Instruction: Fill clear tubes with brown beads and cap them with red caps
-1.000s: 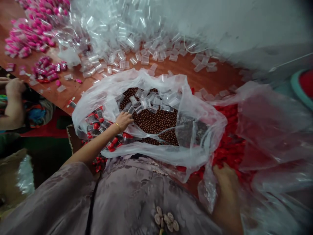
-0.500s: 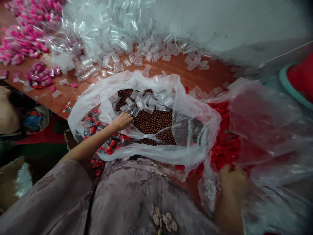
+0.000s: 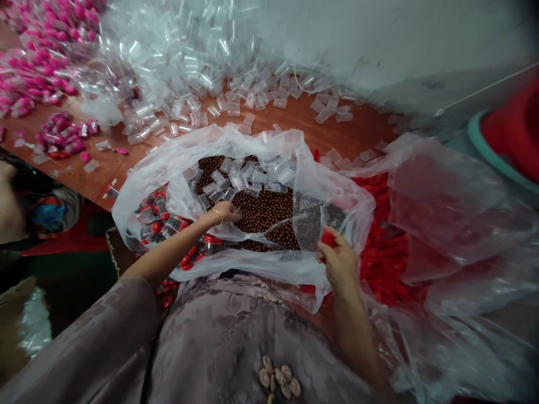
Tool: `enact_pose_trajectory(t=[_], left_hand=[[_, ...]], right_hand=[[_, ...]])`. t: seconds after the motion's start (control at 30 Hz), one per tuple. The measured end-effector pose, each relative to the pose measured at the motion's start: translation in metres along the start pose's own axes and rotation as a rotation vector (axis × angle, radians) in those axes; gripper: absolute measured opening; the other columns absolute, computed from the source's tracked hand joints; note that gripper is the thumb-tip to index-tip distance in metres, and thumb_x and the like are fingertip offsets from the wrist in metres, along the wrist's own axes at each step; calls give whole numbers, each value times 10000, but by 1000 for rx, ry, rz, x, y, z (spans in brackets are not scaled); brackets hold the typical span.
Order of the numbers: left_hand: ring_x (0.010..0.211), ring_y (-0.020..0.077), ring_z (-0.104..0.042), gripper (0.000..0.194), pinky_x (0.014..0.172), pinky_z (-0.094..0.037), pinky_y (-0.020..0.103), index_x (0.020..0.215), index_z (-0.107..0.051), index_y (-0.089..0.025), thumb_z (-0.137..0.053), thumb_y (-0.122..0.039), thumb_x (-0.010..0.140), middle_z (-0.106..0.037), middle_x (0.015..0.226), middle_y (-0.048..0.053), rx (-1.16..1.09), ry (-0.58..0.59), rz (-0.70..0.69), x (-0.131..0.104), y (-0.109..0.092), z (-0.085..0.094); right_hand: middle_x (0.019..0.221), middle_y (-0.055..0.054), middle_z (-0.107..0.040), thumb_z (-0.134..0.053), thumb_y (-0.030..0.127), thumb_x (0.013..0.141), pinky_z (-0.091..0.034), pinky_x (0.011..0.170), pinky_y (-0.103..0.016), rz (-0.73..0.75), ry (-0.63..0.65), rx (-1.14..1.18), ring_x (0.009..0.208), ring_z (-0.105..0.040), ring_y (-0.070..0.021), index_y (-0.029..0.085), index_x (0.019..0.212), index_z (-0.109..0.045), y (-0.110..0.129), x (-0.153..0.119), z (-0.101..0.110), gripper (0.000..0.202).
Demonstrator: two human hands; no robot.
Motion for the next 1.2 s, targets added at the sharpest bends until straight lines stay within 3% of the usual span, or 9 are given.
enact_pose_trajectory(t=[0.13, 0.3, 0.43, 0.53, 0.7, 0.83, 0.9, 1.0, 1.2], left_hand=[[565, 134, -522, 232, 553, -365, 226, 635, -665, -137, -567, -342, 685, -557, 514, 13, -29, 29, 38, 11, -11, -7], [697, 176, -582, 181, 644, -408, 238, 642, -677, -127, -605, -293, 636, -630, 641, 59, -46, 6, 70, 26, -28, -16], [813, 216, -604, 206, 712, -425, 264, 754, -690, -119, -598, -274, 655, -669, 800, 117, -100, -47, 70, 40, -44, -30], [865, 229, -603, 239, 744, -430, 278, 838, -680, -109, -566, -266, 698, -668, 881, 142, -188, -97, 29, 47, -51, -39], [853, 153, -590, 293, 770, -437, 237, 981, -628, -122, -575, -243, 720, -662, 953, 63, -424, -117, -147, 42, -48, -45], [813, 122, -570, 362, 801, -430, 252, 963, -602, -83, -665, -264, 656, -643, 921, 61, -953, -86, -401, 27, -47, -39], [799, 118, -559, 403, 803, -421, 263, 933, -599, -88, -710, -308, 614, -633, 897, 61, -1116, -66, -472, 19, -49, -35], [833, 125, -557, 444, 820, -409, 272, 920, -586, -113, -736, -366, 587, -622, 928, 61, -1226, -35, -512, 8, -53, -28], [814, 117, -562, 505, 815, -411, 271, 888, -548, -127, -762, -422, 538, -617, 878, 32, -1382, -7, -449, -3, -58, -24]], right_hand=[[723, -9, -593, -475, 392, 762, -441, 503, -270, 126, 186, -363, 491, -500, -116, 187, 1107, -535, -6, 17, -53, 406], [1042, -146, -608, -374, 229, 821, -429, 821, -373, 296, 226, -858, 915, -567, -236, 132, 1138, -525, -9, 65, -94, 365], [1131, -191, -561, -366, 174, 815, -338, 953, -377, 374, 279, -921, 1093, -471, -256, 61, 1092, -536, -16, 80, -125, 344], [1100, -172, -582, -370, 218, 827, -348, 941, -380, 324, 348, -824, 1052, -501, -246, 87, 1099, -529, -23, 74, -139, 341], [1090, -97, -607, -401, 328, 815, -395, 912, -349, 196, 419, -268, 1013, -541, -184, 163, 1054, -522, -16, 61, -125, 314], [1031, -33, -621, -472, 403, 793, -457, 805, -282, 165, 327, 98, 926, -573, -133, 212, 1026, -519, 2, 49, -97, 305], [839, 17, -616, -510, 440, 767, -464, 570, -215, 66, 269, 182, 640, -575, -88, 231, 1045, -496, 8, 42, -87, 348], [582, 95, -470, -514, 490, 740, -265, 322, -160, -82, 271, 264, 335, -346, -31, 227, 1015, -497, 14, 30, -80, 380], [537, 109, -402, -578, 428, 669, -241, 322, -170, -131, 299, 278, 335, -308, -30, 207, 919, -507, 20, 18, -81, 341]])
Point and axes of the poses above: each hand's wrist, its own x-axis towards the middle knuckle, its own z-axis out of the back of the hand, y = z × x, the point moved 2 cm from there along x, towards the middle knuckle
